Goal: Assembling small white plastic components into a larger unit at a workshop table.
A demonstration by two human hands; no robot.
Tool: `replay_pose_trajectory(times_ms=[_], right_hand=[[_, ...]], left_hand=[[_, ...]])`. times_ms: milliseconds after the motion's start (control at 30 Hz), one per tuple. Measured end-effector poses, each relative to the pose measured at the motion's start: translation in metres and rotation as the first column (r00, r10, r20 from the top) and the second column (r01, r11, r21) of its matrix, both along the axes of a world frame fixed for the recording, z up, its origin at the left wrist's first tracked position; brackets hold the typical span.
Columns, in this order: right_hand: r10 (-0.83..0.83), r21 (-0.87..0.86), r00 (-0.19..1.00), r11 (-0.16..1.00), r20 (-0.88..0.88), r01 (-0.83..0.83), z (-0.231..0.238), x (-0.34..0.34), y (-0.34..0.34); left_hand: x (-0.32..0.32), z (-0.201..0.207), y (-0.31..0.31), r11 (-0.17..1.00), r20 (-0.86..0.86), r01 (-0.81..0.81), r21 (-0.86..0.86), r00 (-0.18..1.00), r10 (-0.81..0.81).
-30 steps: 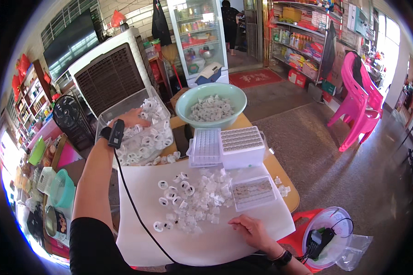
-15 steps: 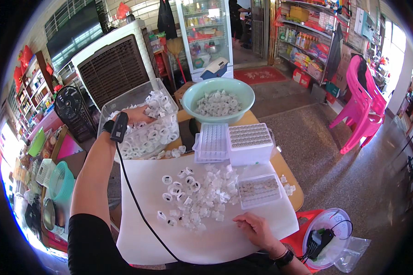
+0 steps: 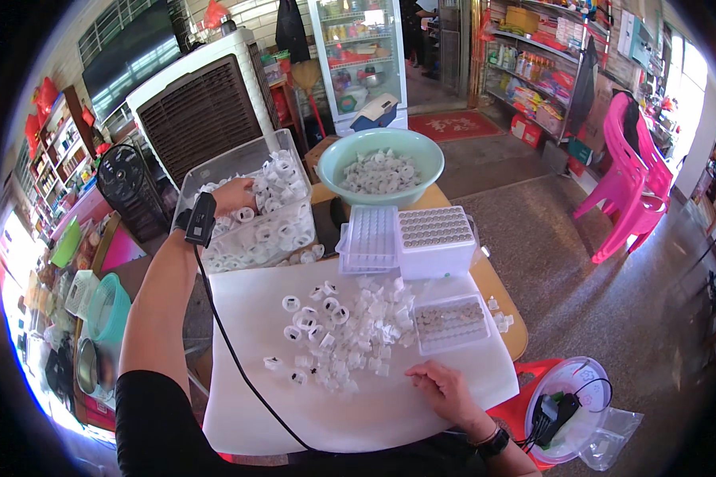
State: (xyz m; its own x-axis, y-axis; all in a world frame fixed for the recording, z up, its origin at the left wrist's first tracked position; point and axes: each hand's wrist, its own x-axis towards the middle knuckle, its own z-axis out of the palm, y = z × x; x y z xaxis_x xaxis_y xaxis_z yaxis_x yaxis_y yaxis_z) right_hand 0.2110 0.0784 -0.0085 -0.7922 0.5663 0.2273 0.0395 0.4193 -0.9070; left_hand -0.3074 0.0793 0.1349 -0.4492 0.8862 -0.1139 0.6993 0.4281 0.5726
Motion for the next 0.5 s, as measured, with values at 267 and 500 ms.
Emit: replay_pose_trajectory(times_ms=[267, 500], right_hand=[[0.004, -0.038, 1.0, 0.999, -0.006, -0.004, -0.002, 0.002, -0.002], [-0.033, -0.012, 0.999, 0.999, -0.002, 0.033, 0.004, 0.0, -0.007]], left_hand=[[-0.012, 0.019, -0.01, 0.986, 0.043, -0.056, 0.158, 0.998, 0.05], [0.018, 0.069, -0.027, 0.967, 0.02, -0.152, 0.204, 0.988, 0.151]])
